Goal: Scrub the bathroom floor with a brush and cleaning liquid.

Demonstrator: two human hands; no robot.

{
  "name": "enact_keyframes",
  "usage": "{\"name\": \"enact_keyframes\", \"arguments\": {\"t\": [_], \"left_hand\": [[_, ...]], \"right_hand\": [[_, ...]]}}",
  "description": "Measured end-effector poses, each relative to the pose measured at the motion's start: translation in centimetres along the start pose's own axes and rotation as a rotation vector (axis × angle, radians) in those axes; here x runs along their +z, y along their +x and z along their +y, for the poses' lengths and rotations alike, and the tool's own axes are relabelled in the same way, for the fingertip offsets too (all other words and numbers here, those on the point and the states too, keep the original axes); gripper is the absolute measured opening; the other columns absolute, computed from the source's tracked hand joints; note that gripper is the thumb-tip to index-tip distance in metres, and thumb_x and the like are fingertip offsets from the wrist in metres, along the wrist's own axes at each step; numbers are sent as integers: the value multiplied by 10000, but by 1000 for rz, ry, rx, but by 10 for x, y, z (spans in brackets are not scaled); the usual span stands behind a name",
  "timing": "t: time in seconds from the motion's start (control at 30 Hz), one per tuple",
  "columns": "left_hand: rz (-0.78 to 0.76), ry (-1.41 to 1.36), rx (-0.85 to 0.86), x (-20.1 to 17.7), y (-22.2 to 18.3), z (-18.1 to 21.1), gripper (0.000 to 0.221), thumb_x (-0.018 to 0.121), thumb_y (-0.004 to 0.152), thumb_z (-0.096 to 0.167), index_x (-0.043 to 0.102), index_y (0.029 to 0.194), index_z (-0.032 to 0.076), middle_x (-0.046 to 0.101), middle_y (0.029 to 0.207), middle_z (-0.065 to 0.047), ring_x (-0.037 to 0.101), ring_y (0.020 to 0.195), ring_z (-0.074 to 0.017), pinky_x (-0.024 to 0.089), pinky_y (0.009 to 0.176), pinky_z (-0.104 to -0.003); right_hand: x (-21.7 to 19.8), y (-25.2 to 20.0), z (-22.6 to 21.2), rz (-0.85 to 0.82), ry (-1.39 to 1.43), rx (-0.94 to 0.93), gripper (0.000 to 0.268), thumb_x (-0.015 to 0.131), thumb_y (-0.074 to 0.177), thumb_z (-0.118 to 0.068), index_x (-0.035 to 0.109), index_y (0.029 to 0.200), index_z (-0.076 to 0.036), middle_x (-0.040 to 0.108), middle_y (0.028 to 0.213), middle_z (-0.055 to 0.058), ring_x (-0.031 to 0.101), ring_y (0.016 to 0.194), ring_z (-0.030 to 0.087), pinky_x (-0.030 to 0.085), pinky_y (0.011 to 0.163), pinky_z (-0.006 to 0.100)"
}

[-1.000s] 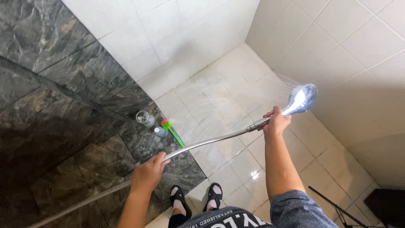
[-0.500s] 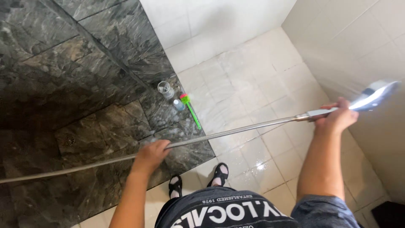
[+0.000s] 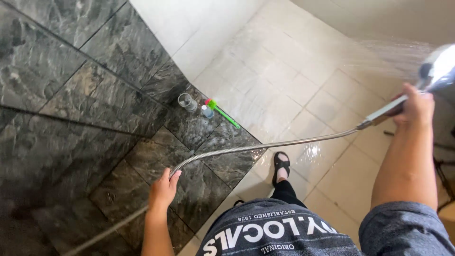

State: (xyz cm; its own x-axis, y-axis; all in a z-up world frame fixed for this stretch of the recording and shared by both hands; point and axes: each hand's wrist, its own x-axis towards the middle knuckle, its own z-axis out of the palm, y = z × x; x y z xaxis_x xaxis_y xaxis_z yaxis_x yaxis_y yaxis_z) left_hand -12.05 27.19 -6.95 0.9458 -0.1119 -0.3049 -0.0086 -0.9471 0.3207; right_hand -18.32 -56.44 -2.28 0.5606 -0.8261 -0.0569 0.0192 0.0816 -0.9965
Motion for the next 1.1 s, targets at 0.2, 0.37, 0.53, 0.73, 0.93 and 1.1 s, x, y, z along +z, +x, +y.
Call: {"name": "enact_keyframes", "arguments": {"t": [0.2, 0.37, 0.53, 0.73, 0.93, 1.1], "left_hand": [[59, -698, 119, 26, -20, -45, 384, 569, 1009, 446, 542, 962, 66, 556, 658, -64, 533, 557, -216, 428, 520, -363], [-2, -1266, 37, 25, -35, -64, 327, 584, 1032, 346, 462, 867, 91, 432, 678, 30, 420, 536, -77, 354, 466, -260], [84, -1493, 103, 37, -53, -76, 360, 575, 1088, 348, 434, 859, 108, 414, 687, 39, 428, 559, -71, 363, 492, -240], [-47, -1261, 104, 18, -95, -52, 243, 690, 972, 253, 559, 867, 77, 486, 650, 36, 446, 521, -66, 346, 461, -252], [-14, -963, 111, 21, -120, -12, 265, 728, 919, 257, 591, 815, 56, 519, 573, 33, 484, 473, -67, 377, 446, -271], [61, -775, 80, 10, -147, 13, 253, 721, 913, 266, 614, 817, 58, 581, 554, 3, 543, 479, -81, 411, 469, -289]], "right_hand": [[-8, -148, 76, 193, -7, 203, 198, 698, 1014, -184, 589, 1012, -19, 651, 755, 121, 676, 604, 270, 526, 456, 421], [6, -230, 120, 248, 95, 383, 169, 668, 983, -146, 567, 978, -11, 596, 715, 129, 643, 572, 306, 558, 467, 495], [-10, -276, 120, 271, 199, 459, 164, 648, 991, -167, 562, 987, -27, 601, 739, 131, 658, 596, 311, 577, 485, 492], [-79, -266, 134, 447, 306, 164, 157, 626, 1011, -131, 539, 1018, -1, 635, 802, 138, 660, 655, 299, 591, 526, 504], [-107, -266, 180, 358, 297, 363, 107, 643, 981, -112, 591, 1007, -21, 632, 802, 110, 658, 710, 265, 577, 614, 471], [-131, -269, 171, 277, 385, 457, 132, 653, 1005, -116, 560, 987, -23, 601, 787, 123, 627, 692, 283, 578, 639, 471]]}}
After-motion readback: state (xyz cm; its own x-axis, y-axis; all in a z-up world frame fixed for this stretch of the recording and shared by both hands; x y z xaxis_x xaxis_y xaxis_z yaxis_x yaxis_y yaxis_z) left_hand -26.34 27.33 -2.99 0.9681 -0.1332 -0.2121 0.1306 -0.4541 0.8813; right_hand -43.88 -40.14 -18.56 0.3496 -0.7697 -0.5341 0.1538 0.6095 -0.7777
